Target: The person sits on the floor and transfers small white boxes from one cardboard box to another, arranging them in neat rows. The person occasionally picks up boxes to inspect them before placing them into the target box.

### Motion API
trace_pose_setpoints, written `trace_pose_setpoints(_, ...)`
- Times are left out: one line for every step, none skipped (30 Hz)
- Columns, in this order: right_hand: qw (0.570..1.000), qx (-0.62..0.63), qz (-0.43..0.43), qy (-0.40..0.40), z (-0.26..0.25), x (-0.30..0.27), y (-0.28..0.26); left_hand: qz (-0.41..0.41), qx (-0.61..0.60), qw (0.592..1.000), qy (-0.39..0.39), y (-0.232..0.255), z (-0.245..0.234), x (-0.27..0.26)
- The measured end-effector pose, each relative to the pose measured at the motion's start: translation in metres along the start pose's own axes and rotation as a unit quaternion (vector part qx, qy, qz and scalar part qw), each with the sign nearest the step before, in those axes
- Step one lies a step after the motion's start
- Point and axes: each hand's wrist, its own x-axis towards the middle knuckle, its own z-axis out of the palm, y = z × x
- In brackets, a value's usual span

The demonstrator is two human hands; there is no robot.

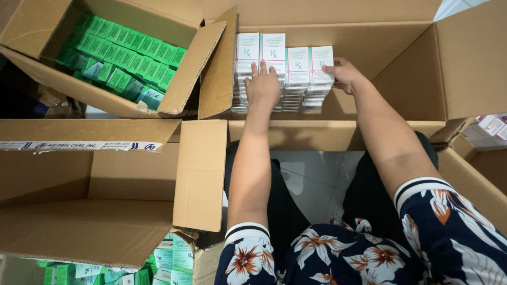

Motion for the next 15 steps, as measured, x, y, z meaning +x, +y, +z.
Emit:
trace_pose_setpoints(1.000,0.002,0.000,0.002,0.001,0.001,0.001,0.001,-0.006,1.000,0.009,-0.001,0.001,0.000)
trace_pose_setpoints(1.000,-0.002,-0.005,0.021,0.001,0.003,0.002,0.001,-0.012,1.000,0.019,-0.001,0.002,0.000)
trace_pose_setpoints(0.999,-0.005,-0.010,0.040,0.002,0.007,0.004,0.002,-0.017,0.999,0.029,-0.003,0.002,0.001)
trace_pose_setpoints(0.998,-0.009,-0.015,0.059,0.003,0.011,0.006,0.006,-0.025,0.999,0.037,-0.005,0.003,0.001)
trace_pose_setpoints(0.982,-0.094,-0.089,0.139,0.004,0.016,0.008,0.010,-0.033,0.998,0.047,-0.008,0.004,0.002)
trace_pose_setpoints(0.946,-0.177,-0.162,0.217,0.007,0.020,0.009,0.015,-0.041,0.997,0.056,-0.012,0.006,0.003)
trace_pose_setpoints(0.892,-0.258,-0.233,0.290,0.009,0.022,0.007,0.017,-0.050,0.995,0.086,-0.019,0.008,0.006)
trace_pose_setpoints(0.863,-0.273,-0.310,0.290,0.014,0.022,0.004,0.019,-0.058,0.992,0.115,-0.027,0.011,0.008)
trace_pose_setpoints(0.828,-0.286,-0.386,0.289,0.023,0.019,-0.003,0.022,-0.066,0.987,0.146,-0.035,0.012,0.012)
trace_pose_setpoints(0.787,-0.298,-0.460,0.285,0.034,0.014,-0.011,0.031,-0.094,0.975,0.200,-0.041,0.014,0.016)
trace_pose_setpoints(0.849,-0.254,-0.404,0.226,0.049,0.006,-0.018,0.040,-0.122,0.959,0.252,-0.046,0.015,0.018)
trace_pose_setpoints(0.901,-0.209,-0.343,0.162,0.070,-0.003,-0.023,0.049,-0.149,0.940,0.304,-0.050,0.014,0.019)
trace_pose_setpoints(0.906,-0.195,-0.353,0.129,0.091,-0.014,-0.026,0.017,-0.208,0.937,0.281,-0.054,0.010,0.016)
trace_pose_setpoints(0.909,-0.181,-0.362,0.097,0.107,-0.026,-0.029,-0.014,-0.266,0.929,0.257,-0.056,0.003,0.011)
trace_pose_setpoints(0.877,-0.218,-0.415,0.103,0.118,-0.037,-0.031,-0.046,-0.323,0.916,0.232,-0.060,-0.006,0.003)
